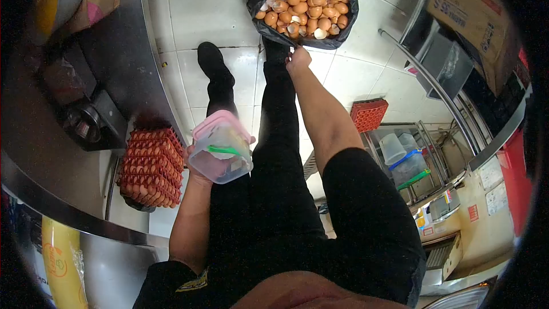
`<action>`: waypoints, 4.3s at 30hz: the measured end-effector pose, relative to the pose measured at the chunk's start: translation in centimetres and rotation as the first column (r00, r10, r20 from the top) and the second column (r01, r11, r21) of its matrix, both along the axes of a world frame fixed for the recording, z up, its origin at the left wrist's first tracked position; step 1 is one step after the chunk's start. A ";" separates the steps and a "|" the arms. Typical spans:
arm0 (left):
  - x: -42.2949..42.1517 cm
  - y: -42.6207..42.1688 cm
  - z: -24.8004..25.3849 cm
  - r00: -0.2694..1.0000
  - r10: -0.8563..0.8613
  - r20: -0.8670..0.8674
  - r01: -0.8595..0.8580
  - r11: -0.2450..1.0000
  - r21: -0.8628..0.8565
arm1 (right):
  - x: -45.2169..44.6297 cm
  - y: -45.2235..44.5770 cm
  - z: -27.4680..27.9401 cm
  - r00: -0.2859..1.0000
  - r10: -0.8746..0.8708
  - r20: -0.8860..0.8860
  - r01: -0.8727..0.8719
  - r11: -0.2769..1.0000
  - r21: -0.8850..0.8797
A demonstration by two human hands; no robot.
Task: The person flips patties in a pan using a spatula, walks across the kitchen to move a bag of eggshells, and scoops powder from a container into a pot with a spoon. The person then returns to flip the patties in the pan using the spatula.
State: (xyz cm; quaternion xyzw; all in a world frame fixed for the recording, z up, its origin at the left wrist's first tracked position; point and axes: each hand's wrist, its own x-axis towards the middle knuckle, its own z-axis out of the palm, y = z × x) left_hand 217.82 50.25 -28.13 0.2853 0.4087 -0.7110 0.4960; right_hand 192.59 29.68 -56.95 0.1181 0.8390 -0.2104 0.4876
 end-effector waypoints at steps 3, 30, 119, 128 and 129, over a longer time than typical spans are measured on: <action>-0.1 -1.4 1.0 0.996 0.038 -0.079 -0.045 0.995 -0.085 | 0.2 -0.5 4.0 0.998 -0.001 -0.065 -0.005 0.995 -0.095; -2.2 -5.7 2.4 0.992 -0.085 -0.089 0.055 0.951 -0.304 | -8.1 -14.4 14.5 0.483 0.687 -0.543 -0.705 0.673 0.225; -22.3 3.5 8.6 0.867 -0.463 0.184 0.498 0.790 -0.358 | -33.6 27.4 43.9 0.695 0.682 -0.226 -0.677 0.515 -0.527; -12.4 -2.0 7.8 0.982 -0.020 0.190 0.081 0.944 -0.320 | -4.7 7.0 45.5 0.287 0.901 -0.326 -0.702 -0.033 -0.711; -10.9 -3.5 7.9 0.970 0.025 0.242 0.060 0.939 -0.339 | -2.4 5.4 45.6 0.223 0.903 -0.369 -0.721 -0.102 -0.685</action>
